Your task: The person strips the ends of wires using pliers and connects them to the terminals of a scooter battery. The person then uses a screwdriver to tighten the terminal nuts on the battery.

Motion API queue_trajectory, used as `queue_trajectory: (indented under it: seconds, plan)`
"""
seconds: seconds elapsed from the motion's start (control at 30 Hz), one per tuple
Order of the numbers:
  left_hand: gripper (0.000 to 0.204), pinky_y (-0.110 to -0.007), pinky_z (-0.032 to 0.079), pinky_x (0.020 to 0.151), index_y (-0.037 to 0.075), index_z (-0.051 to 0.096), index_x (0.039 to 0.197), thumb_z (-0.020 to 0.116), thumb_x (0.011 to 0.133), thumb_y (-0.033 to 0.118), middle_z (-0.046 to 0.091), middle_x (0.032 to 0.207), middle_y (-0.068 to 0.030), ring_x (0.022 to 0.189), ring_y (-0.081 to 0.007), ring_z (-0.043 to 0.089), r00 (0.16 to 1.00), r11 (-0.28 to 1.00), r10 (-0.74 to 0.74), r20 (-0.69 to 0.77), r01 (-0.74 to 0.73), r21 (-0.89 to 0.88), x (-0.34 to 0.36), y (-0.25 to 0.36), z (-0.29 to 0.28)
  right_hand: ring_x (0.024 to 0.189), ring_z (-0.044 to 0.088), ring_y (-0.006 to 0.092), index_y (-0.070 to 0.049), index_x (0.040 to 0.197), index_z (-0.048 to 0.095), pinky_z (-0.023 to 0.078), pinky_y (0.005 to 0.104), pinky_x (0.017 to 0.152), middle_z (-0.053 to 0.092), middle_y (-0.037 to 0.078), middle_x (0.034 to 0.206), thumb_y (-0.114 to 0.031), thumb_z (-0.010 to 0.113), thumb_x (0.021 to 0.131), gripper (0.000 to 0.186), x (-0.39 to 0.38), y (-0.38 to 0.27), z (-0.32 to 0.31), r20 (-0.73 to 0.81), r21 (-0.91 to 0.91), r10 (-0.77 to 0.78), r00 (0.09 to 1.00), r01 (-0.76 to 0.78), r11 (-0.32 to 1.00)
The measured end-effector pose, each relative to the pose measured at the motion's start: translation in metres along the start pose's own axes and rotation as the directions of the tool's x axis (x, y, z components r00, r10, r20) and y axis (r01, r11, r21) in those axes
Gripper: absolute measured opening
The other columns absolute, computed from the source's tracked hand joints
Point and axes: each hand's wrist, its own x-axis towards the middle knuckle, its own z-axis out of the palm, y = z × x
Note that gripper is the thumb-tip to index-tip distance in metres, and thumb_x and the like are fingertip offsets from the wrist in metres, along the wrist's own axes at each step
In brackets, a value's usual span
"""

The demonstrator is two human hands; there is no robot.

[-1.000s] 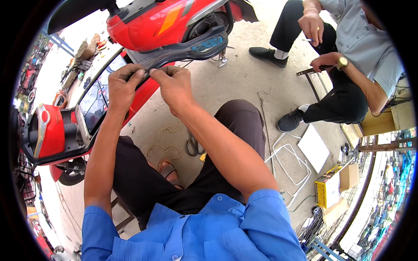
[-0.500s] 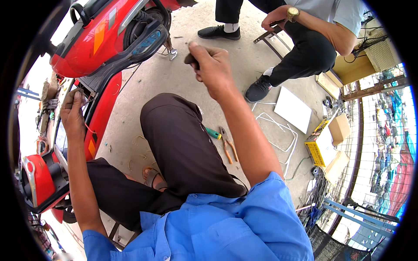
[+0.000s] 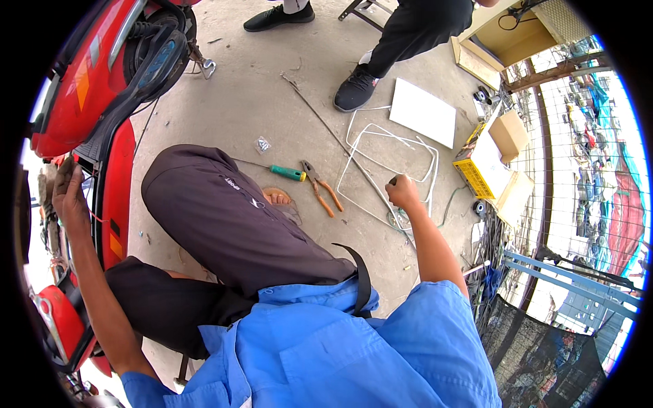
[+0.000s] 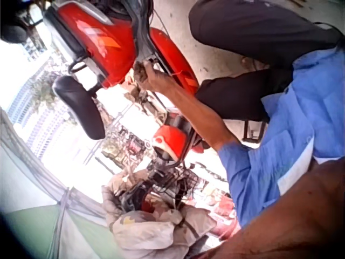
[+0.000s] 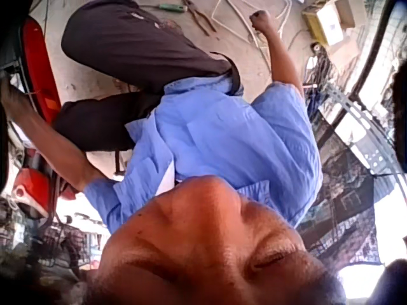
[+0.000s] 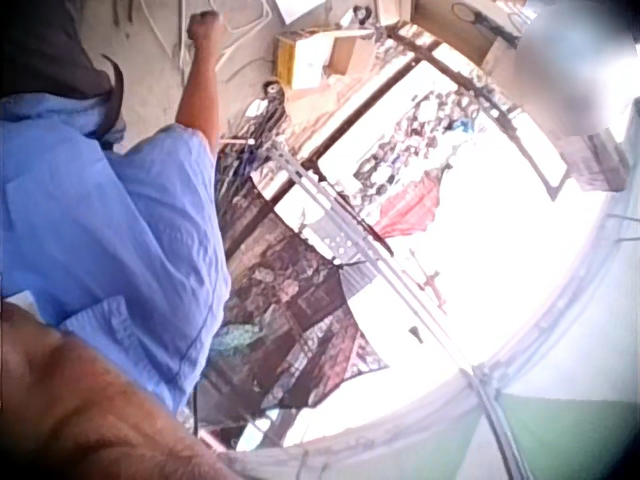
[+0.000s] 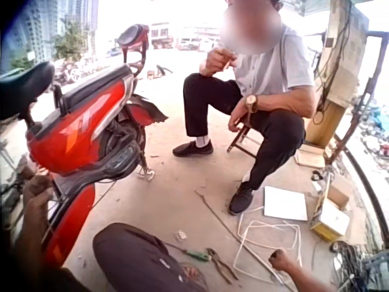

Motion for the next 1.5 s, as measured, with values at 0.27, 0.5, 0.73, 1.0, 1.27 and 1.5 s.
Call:
queue_trajectory:
  seconds: [0.27,0.5,0.73,1.0,1.27,1.5]
  plan:
    - [0.041,-0.029,0.051,0.100,-0.003,0.063,0.130,0.074,0.092,0.004,0.070,0.117,-0.0119,0.110,-0.0164,0.066,1.000,0.996,-0.018,0.023,0.020,-0.082,0.004,0.000,-0.006,0.075,0.075,0.0342,0.002,0.090,0.076,0.059,0.0428,0.077,0.074,0.022,0.081,-0.018,0.064,0.082,0.025,-0.036,0.078,0.020,-0.209,0.039,0.152,0.966,-0.148,0.988]
    - [0.041,-0.029,0.050,0.097,-0.004,0.064,0.126,0.079,0.088,0.002,0.070,0.113,-0.0097,0.105,-0.0159,0.064,1.000,0.993,0.024,-0.003,-0.024,-0.114,-0.005,0.010,0.006,0.088,0.074,0.0356,0.001,0.099,0.075,0.057,0.0421,0.080,0.075,0.023,0.093,-0.021,0.069,0.085,0.027,-0.008,-0.068,0.080,-0.218,0.054,-0.232,0.948,0.249,0.967]
    - [0.043,-0.024,0.049,0.084,-0.006,0.064,0.118,0.082,0.079,-0.002,0.060,0.093,-0.0023,0.087,-0.0108,0.057,0.999,0.995,0.008,-0.040,-0.012,-0.095,-0.026,0.035,0.030,0.101,0.071,0.0404,0.000,0.106,0.073,0.056,0.0460,0.088,0.073,0.025,0.103,-0.024,0.070,0.082,0.034,0.041,-0.234,0.154,-0.003,-0.008,-0.453,0.892,0.453,0.892]
    - [0.045,-0.024,0.046,0.080,-0.003,0.062,0.118,0.074,0.075,-0.007,0.056,0.089,0.0002,0.083,-0.0091,0.054,0.994,0.978,-0.109,-0.020,0.103,-0.182,-0.029,0.056,0.044,0.118,0.062,0.0456,0.003,0.125,0.061,0.052,0.0523,0.096,0.059,0.030,0.134,-0.038,0.056,0.095,0.052,0.088,-0.287,0.213,0.055,-0.059,-0.406,0.912,0.409,0.911]
    - [0.041,-0.025,0.045,0.079,-0.002,0.062,0.115,0.073,0.076,-0.005,0.056,0.090,-0.0005,0.084,-0.0089,0.054,0.992,0.953,-0.124,0.004,0.121,-0.277,-0.035,0.054,0.038,0.097,0.065,0.0366,0.004,0.106,0.064,0.053,0.0490,0.082,0.065,0.023,0.110,-0.035,0.058,0.095,0.041,0.095,-0.305,0.235,0.152,-0.242,-0.426,0.892,0.452,0.859]
    - [0.030,-0.024,0.040,0.073,-0.002,0.065,0.104,0.075,0.076,0.000,0.053,0.083,0.0028,0.077,-0.0068,0.048,0.983,0.962,-0.184,-0.009,0.178,-0.205,-0.037,0.058,0.046,0.071,0.063,0.0201,0.004,0.087,0.068,0.054,0.0396,0.062,0.068,0.011,0.087,-0.026,0.072,0.091,0.030,0.047,-0.406,0.163,0.227,0.364,-0.651,0.725,0.557,0.747]
